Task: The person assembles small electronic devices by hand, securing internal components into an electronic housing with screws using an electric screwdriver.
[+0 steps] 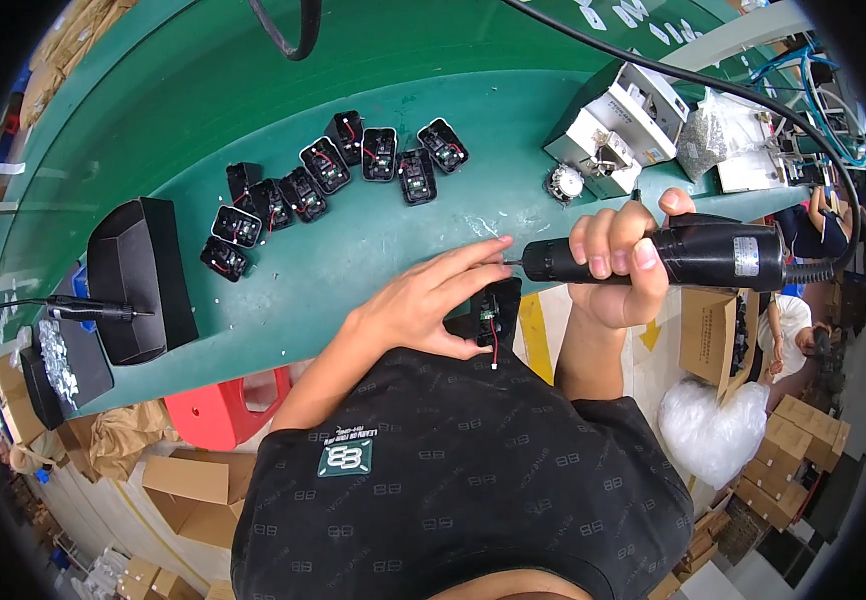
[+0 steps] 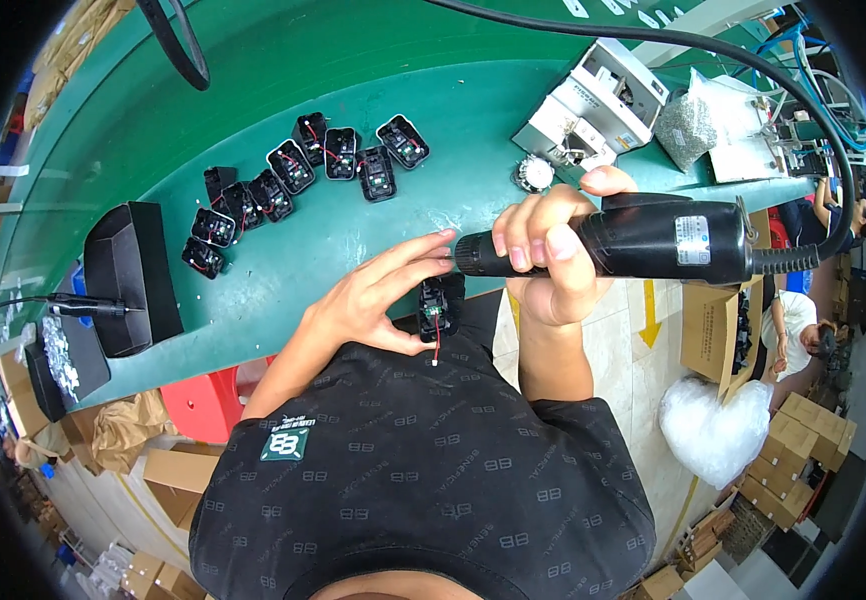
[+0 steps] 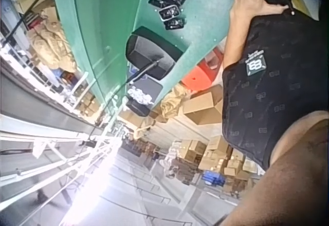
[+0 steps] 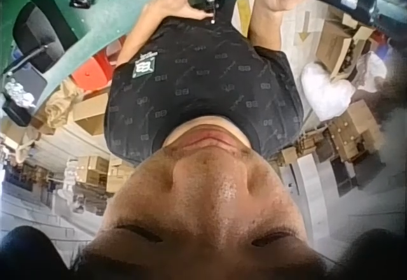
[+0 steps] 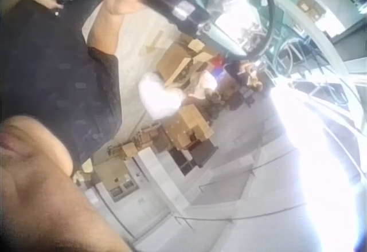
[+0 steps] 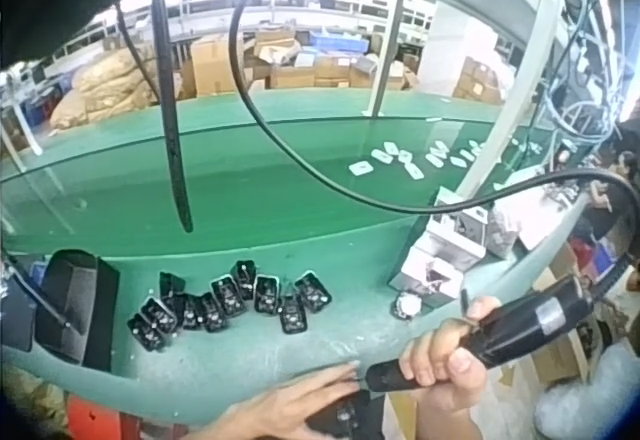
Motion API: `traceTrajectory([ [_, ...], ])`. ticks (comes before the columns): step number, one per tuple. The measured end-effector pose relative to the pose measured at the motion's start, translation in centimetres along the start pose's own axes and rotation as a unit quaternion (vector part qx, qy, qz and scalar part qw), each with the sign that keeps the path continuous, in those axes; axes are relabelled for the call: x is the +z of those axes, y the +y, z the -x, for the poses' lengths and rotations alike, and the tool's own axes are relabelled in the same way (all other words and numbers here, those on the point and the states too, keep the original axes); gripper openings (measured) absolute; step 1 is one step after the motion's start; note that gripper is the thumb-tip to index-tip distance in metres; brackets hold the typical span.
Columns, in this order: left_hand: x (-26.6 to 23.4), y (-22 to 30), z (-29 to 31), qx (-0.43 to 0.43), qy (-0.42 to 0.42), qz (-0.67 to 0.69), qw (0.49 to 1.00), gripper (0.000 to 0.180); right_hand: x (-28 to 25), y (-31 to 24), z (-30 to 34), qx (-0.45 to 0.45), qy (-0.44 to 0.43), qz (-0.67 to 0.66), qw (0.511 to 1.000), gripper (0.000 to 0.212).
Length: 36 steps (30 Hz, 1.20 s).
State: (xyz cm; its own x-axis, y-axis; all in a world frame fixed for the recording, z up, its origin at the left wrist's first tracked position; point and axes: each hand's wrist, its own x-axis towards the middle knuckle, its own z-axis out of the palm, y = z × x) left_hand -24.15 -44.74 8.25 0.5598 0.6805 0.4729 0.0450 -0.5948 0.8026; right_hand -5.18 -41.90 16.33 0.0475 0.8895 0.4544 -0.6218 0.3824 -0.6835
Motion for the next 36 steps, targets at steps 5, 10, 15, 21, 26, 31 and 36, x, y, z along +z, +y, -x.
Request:
traceTrajectory([
  [5, -0.2, -0.4, -0.1, -0.01, -0.031, -0.023, 0.999, 0.074, -0.4, 0.4, -0.5, -0.012, -0.006, 0.014, 1.0, 0.046],
  [10, -0.2, -0.3, -0.5, -0.013, -0.033, -0.026, 0.999, 0.074, -0.8, 1.3, -0.5, 0.018, -0.032, 0.038, 0.999, 0.043],
  [15, -0.3, -0.8, -0.5, -0.012, -0.051, -0.027, 0.998, 0.074, -1.1, 1.3, -0.7, 0.033, -0.03, 0.028, 0.999, 0.043],
  [21, 0.3, -2.7, 0.6, -0.091, -0.054, -0.076, 0.991, 0.075, -4.6, -0.5, -3.7, -0.084, 0.105, 0.088, 0.987, 0.044],
  [26, 1.0, -4.8, 0.4, -0.173, -0.003, -0.078, 0.982, 0.076, -8.9, 0.2, -6.9, -0.15, 0.144, 0.261, 0.943, 0.038],
  [31, 0.9, -6.0, -1.4, -0.182, 0.01, -0.063, 0.981, 0.074, -10.9, 2.0, -8.3, -0.169, 0.132, 0.336, 0.917, 0.036],
  [36, 0.7, -6.7, -1.0, -0.193, -0.005, -0.046, 0.98, 0.075, -11.4, 2.8, -8.4, -0.172, 0.135, 0.37, 0.903, 0.035],
])
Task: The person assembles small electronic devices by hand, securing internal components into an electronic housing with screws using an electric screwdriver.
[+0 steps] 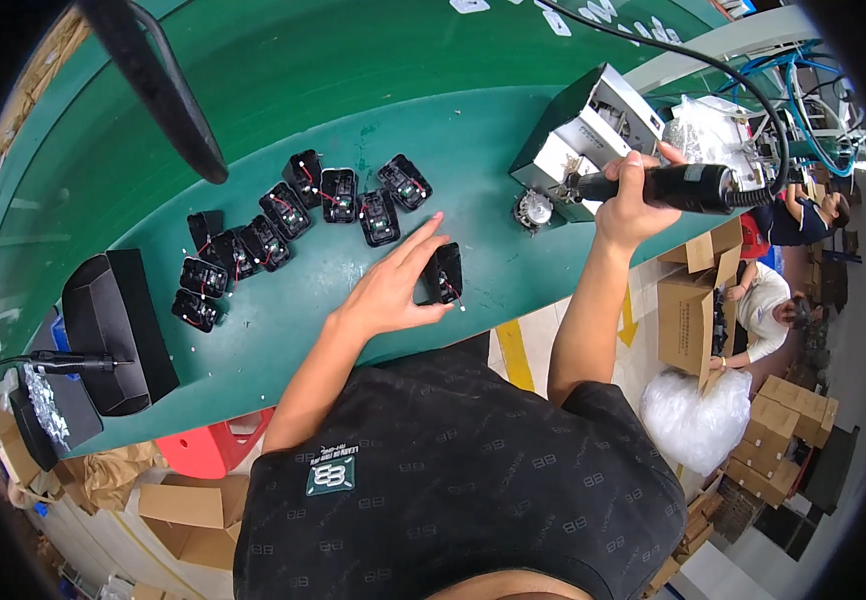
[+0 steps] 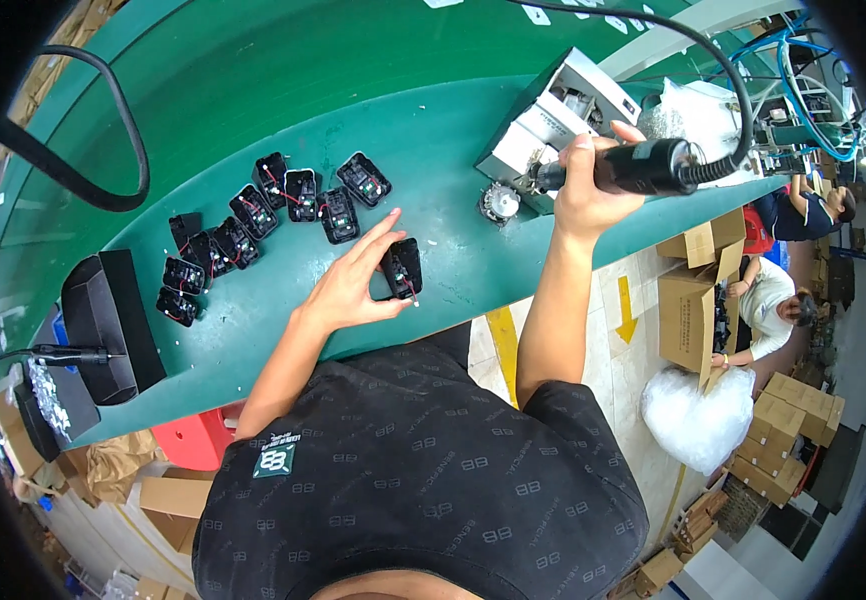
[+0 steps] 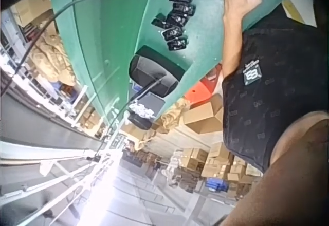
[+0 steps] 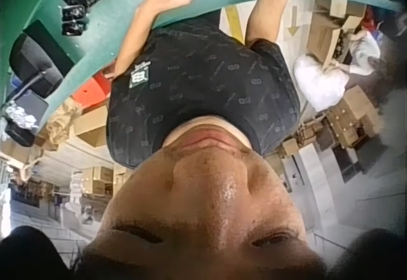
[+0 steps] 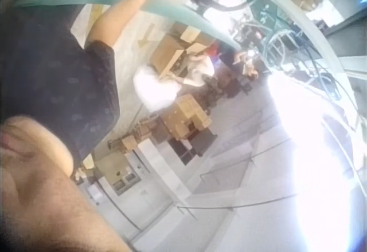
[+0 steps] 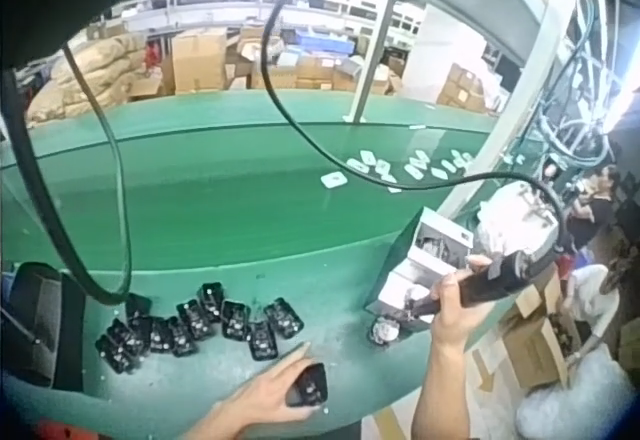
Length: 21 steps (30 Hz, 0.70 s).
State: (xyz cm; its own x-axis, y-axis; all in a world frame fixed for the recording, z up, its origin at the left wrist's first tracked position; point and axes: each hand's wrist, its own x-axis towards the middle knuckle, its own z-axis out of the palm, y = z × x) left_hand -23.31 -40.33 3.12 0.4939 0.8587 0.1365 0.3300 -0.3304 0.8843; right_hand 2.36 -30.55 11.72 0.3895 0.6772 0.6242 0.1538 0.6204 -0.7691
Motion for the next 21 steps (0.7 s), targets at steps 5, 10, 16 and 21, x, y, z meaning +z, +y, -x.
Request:
traceTrajectory([
  [5, 0.2, -0.3, -0.2, -0.001, 0.017, -0.015, 1.0, 0.077, 0.0, 0.8, -0.2, 0.023, -0.054, 0.026, 0.998, 0.033],
  [10, 0.0, -0.2, 0.0, -0.02, -0.002, -0.004, 1.0, 0.077, -0.9, 1.6, -2.5, 0.115, -0.2, -0.109, 0.967, 0.037],
  [16, -0.3, -0.8, 0.4, -0.019, 0.049, 0.11, 0.993, 0.08, -0.2, 1.3, -2.8, 0.154, -0.088, -0.061, 0.982, 0.034],
  [21, 0.3, -1.4, 1.0, -0.035, 0.104, 0.179, 0.978, 0.078, -0.9, 1.4, -2.5, 0.135, -0.051, -0.081, 0.986, 0.031],
])
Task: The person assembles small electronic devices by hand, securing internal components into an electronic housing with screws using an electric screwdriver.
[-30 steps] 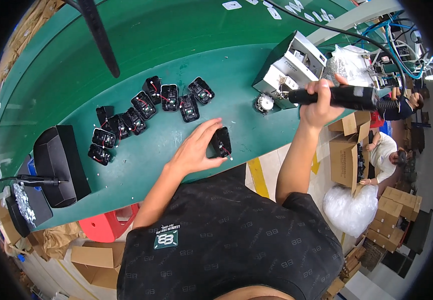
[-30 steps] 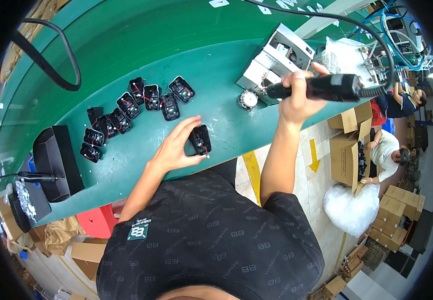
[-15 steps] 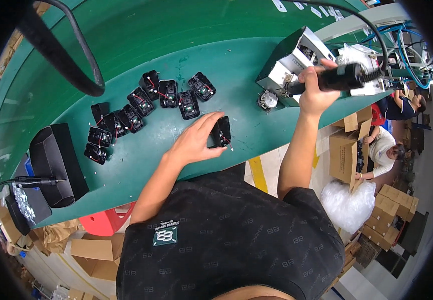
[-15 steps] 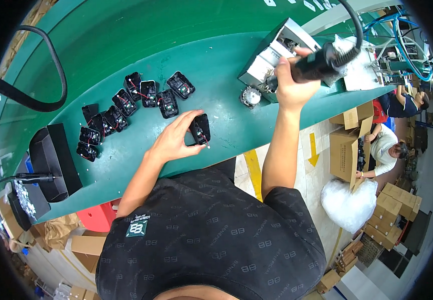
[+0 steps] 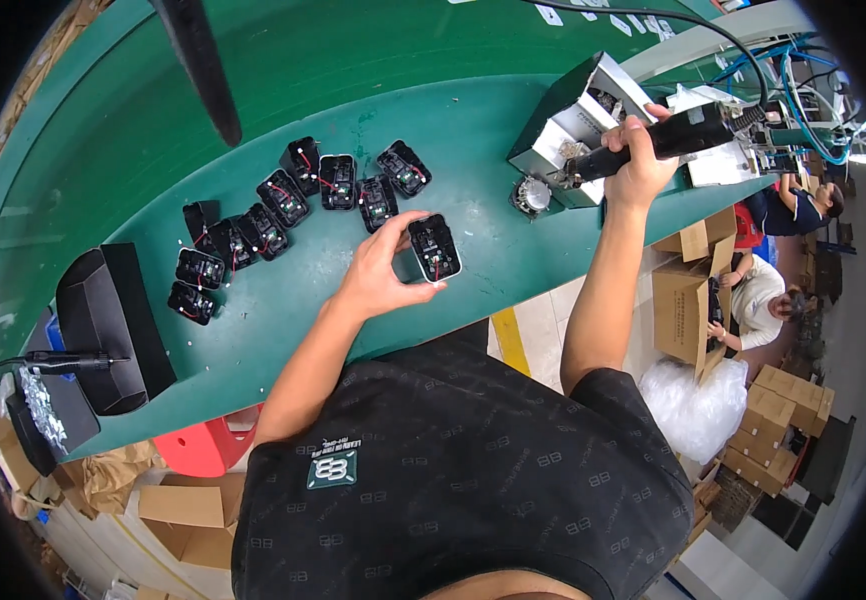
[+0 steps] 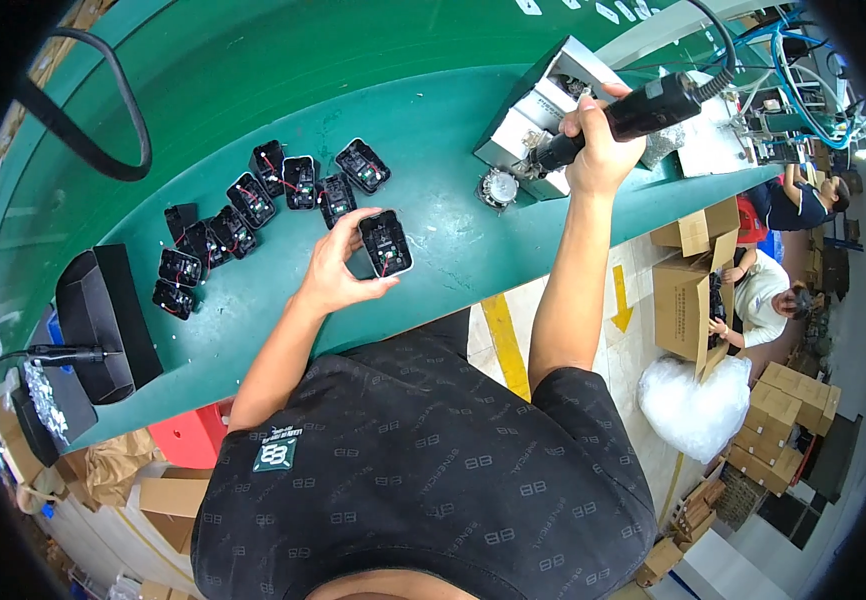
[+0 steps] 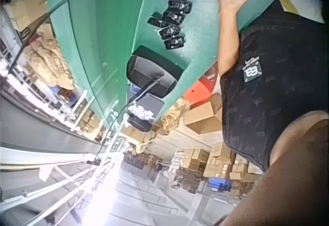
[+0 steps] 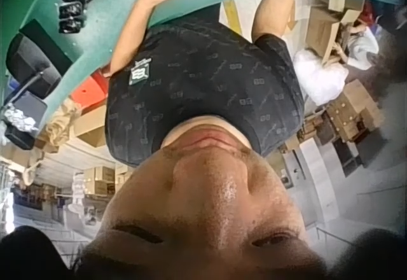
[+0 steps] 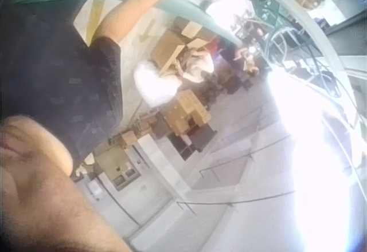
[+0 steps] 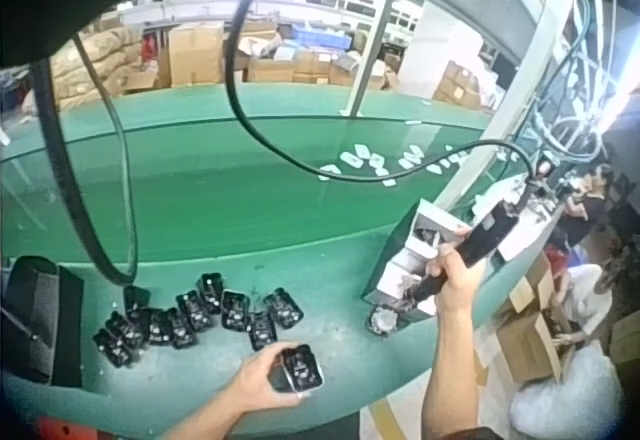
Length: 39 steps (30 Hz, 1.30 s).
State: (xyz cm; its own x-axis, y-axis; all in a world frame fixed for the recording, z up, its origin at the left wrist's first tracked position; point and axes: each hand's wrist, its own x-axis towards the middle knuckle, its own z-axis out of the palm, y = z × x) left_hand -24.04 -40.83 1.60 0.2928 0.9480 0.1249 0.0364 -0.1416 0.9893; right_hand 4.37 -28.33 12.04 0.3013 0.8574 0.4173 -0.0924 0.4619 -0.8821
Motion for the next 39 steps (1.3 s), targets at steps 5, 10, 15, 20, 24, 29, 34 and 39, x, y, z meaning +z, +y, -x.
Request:
traceTrajectory([
  [5, -0.2, 0.2, 0.0, -0.009, -0.017, -0.045, 0.999, 0.079, -0.6, 0.1, 1.1, -0.067, -0.019, -0.026, 0.997, 0.031],
  [10, 0.1, -0.1, -0.1, 0.013, 0.001, -0.027, 1.0, 0.08, -0.5, 0.4, 2.5, -0.156, -0.143, 0.061, 0.975, 0.034],
  [15, -0.1, 0.1, -0.1, 0.026, -0.019, -0.06, 0.998, 0.078, 0.8, 0.0, 1.2, -0.032, -0.183, 0.061, 0.981, 0.042],
  [20, 0.0, 0.6, -0.2, 0.043, -0.028, -0.091, 0.995, 0.078, 1.3, -0.1, 0.3, -0.032, -0.099, 0.075, 0.992, 0.043],
  [24, 0.0, 1.0, 0.0, 0.065, -0.021, -0.113, 0.991, 0.078, 1.5, -0.1, -0.1, -0.015, -0.051, 0.027, 0.998, 0.047],
  [29, 0.0, 0.9, 0.0, 0.054, -0.032, -0.102, 0.993, 0.078, 0.6, -0.5, 0.0, 0.026, -0.032, -0.022, 0.999, 0.052],
  [34, -0.1, 1.0, 0.1, 0.051, -0.034, -0.101, 0.993, 0.079, 0.7, -0.7, 0.5, 0.036, -0.013, -0.037, 0.999, 0.05],
  [39, -0.1, 0.9, 0.0, 0.047, -0.013, -0.104, 0.993, 0.078, 2.0, -2.7, 3.7, 0.055, 0.007, -0.081, 0.995, 0.047],
])
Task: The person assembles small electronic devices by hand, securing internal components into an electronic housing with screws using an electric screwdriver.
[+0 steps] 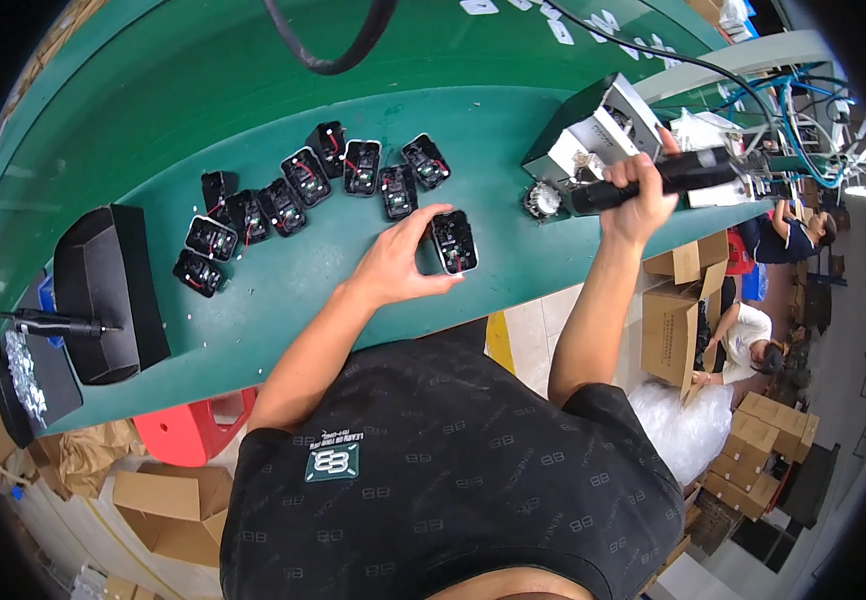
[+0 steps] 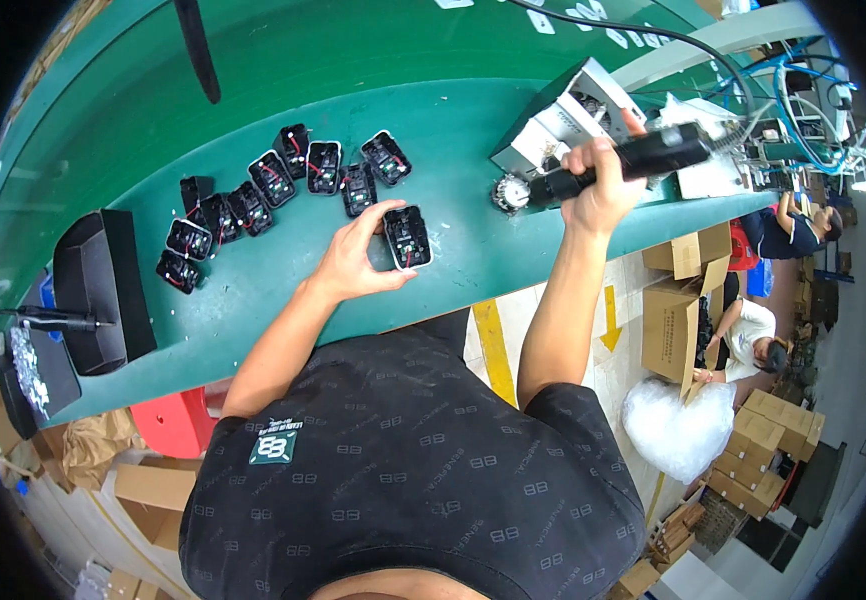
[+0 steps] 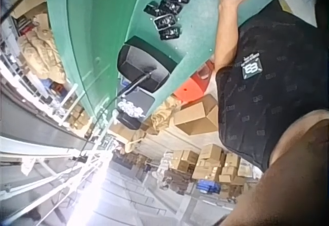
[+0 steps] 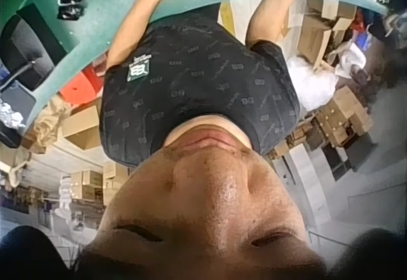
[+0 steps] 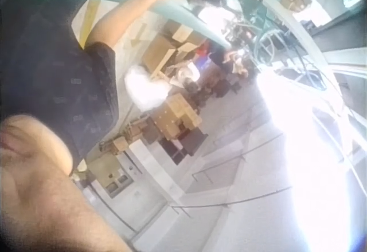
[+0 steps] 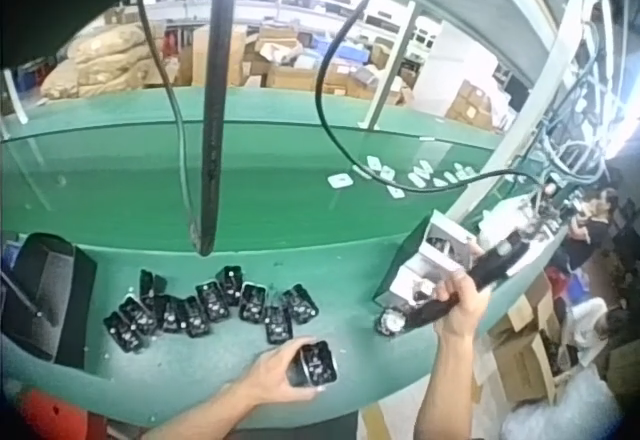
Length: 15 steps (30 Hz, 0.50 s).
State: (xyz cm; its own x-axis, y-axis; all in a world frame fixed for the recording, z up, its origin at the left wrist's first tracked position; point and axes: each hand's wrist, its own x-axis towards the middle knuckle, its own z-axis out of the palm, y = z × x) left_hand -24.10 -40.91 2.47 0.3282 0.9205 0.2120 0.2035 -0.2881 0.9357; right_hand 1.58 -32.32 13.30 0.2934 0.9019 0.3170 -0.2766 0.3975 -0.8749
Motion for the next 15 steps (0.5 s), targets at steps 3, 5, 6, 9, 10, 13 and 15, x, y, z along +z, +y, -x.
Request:
traceTrajectory([
  [3, 0.2, -0.3, 0.0, 0.007, 0.013, 0.003, 1.0, 0.077, 2.6, -2.1, 3.3, -0.018, -0.043, -0.088, 0.995, 0.054],
  [5, 0.2, -0.3, -0.1, 0.0, 0.011, -0.015, 1.0, 0.078, 4.2, -2.3, 5.4, -0.039, -0.061, -0.101, 0.992, 0.057],
  [6, 0.3, -0.4, -0.2, 0.008, 0.012, -0.016, 1.0, 0.078, 4.4, -2.1, 6.1, -0.048, -0.1, -0.078, 0.991, 0.054],
  [9, 0.3, -0.4, -0.2, -0.005, 0.002, -0.012, 1.0, 0.079, 5.6, -0.7, 7.7, -0.007, -0.101, -0.077, 0.992, 0.051],
  [10, 0.3, -0.4, -0.2, -0.001, 0.005, -0.018, 1.0, 0.079, 6.1, -0.3, 8.1, 0.005, -0.098, -0.061, 0.993, 0.05],
  [13, 0.2, -0.4, -0.1, -0.002, 0.008, -0.023, 1.0, 0.079, 6.7, 0.7, 8.6, 0.033, -0.104, -0.044, 0.993, 0.047],
  [15, 0.2, -0.4, -0.1, -0.006, 0.008, -0.021, 1.0, 0.079, 6.8, 1.1, 8.8, 0.042, -0.101, -0.032, 0.993, 0.046],
])
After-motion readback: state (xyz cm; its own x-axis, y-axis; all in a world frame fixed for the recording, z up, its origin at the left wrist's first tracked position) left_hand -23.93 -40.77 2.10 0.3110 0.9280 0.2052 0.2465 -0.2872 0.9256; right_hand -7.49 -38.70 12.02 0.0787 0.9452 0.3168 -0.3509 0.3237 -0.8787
